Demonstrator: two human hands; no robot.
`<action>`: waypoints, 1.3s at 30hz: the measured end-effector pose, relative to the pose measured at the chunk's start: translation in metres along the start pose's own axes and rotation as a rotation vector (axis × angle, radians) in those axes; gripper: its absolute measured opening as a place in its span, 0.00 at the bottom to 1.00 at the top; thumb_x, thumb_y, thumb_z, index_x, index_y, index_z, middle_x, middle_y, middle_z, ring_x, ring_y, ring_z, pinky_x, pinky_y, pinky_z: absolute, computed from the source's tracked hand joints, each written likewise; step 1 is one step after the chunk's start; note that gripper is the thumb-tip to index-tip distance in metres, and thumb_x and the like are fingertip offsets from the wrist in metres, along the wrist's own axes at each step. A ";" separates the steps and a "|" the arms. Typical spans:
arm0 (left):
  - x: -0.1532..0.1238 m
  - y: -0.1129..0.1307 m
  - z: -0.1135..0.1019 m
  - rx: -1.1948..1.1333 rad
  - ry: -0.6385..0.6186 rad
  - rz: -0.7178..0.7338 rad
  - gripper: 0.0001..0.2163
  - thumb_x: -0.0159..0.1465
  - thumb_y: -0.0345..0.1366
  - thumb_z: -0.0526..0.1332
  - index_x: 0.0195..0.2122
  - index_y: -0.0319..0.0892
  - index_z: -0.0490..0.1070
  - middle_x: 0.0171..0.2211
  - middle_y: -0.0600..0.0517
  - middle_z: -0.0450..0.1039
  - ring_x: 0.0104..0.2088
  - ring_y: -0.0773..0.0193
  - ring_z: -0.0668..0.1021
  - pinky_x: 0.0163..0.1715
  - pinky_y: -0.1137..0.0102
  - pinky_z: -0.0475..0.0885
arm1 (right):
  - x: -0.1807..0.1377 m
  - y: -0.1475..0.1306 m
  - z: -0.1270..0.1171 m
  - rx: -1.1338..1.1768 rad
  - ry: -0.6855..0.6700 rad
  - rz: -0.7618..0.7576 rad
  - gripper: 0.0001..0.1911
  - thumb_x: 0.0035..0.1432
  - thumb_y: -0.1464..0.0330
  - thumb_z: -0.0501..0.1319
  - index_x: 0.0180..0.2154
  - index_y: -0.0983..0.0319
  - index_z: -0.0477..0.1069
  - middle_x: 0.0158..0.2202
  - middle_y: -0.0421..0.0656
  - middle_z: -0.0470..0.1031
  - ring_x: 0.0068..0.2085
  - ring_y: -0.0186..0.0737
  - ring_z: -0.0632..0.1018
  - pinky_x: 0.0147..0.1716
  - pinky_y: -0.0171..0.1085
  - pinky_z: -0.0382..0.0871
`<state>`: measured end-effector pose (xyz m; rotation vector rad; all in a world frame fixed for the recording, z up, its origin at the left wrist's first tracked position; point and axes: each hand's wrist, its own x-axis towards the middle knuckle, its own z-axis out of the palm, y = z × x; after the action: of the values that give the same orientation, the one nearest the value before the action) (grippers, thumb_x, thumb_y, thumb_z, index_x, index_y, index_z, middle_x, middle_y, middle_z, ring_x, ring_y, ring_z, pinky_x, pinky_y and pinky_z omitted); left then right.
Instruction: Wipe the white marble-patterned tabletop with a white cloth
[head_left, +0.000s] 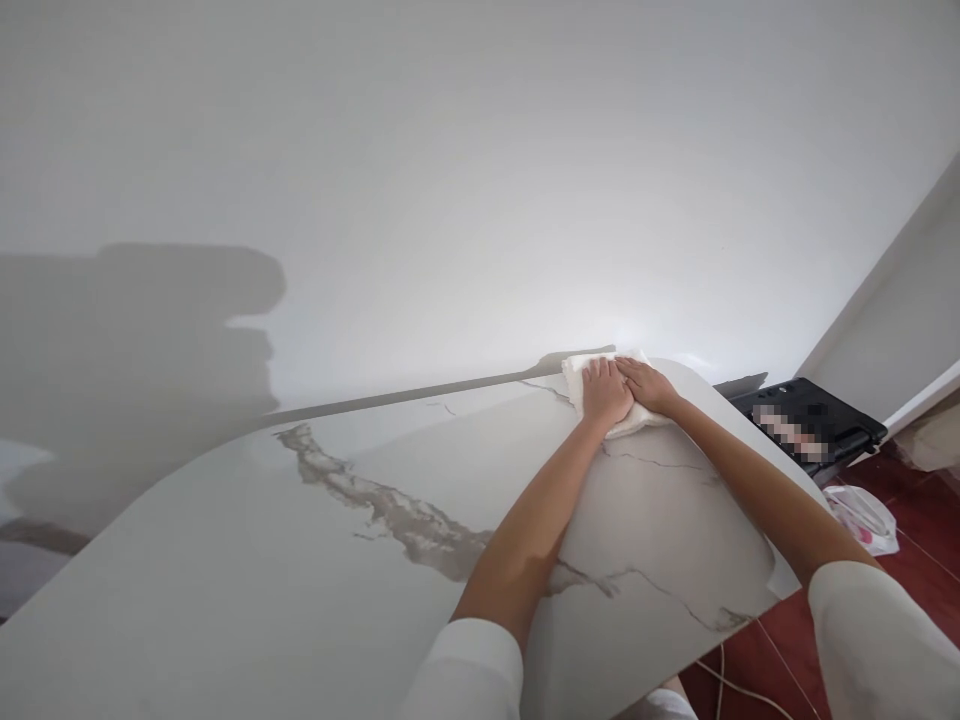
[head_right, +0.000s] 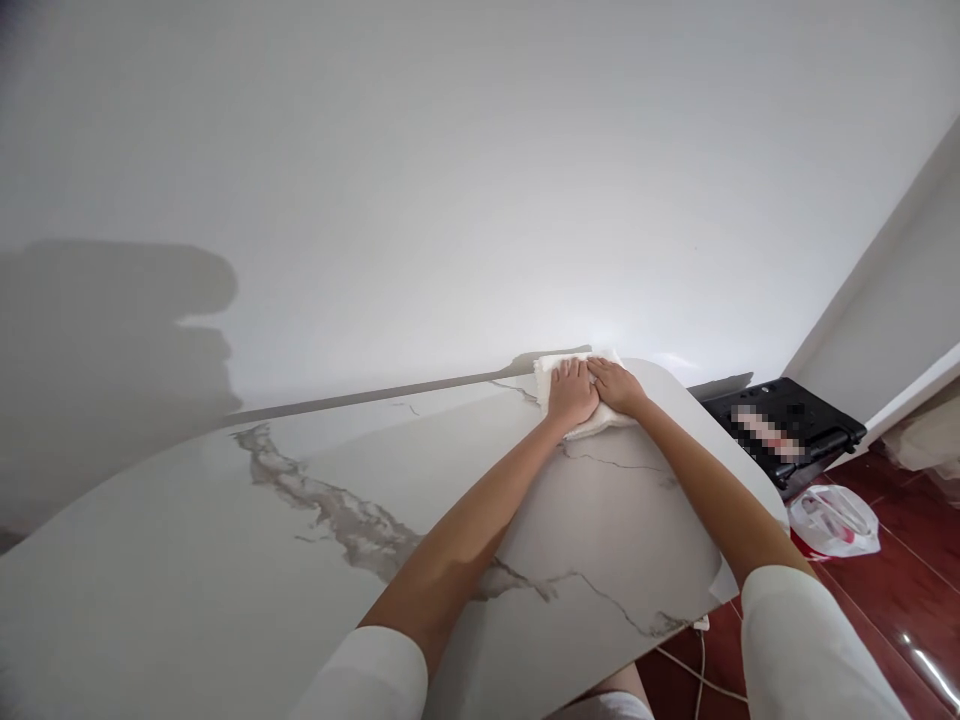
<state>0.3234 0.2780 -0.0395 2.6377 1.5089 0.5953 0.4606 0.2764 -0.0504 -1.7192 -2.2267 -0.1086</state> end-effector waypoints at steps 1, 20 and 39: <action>0.004 -0.003 0.001 0.000 0.001 -0.007 0.25 0.65 0.36 0.43 0.62 0.31 0.54 0.64 0.42 0.53 0.64 0.51 0.55 0.62 0.57 0.49 | 0.005 0.000 0.001 0.001 0.000 0.002 0.28 0.59 0.73 0.45 0.62 0.66 0.58 0.63 0.46 0.58 0.63 0.46 0.60 0.62 0.47 0.54; 0.041 0.012 0.022 0.054 0.063 -0.040 0.22 0.64 0.36 0.46 0.56 0.30 0.62 0.60 0.38 0.60 0.60 0.47 0.60 0.59 0.54 0.52 | 0.029 0.060 0.012 0.157 -0.011 -0.110 0.26 0.64 0.65 0.43 0.61 0.62 0.60 0.62 0.44 0.61 0.63 0.45 0.61 0.62 0.50 0.53; -0.047 0.049 0.004 0.055 0.038 0.023 0.25 0.65 0.36 0.44 0.61 0.28 0.56 0.64 0.39 0.54 0.64 0.46 0.55 0.61 0.54 0.51 | -0.065 0.018 -0.014 0.061 -0.011 -0.086 0.27 0.63 0.68 0.43 0.63 0.65 0.55 0.65 0.47 0.55 0.65 0.45 0.56 0.63 0.49 0.50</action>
<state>0.3437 0.2130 -0.0462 2.7035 1.5287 0.6174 0.4947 0.2174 -0.0595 -1.5965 -2.2883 -0.0515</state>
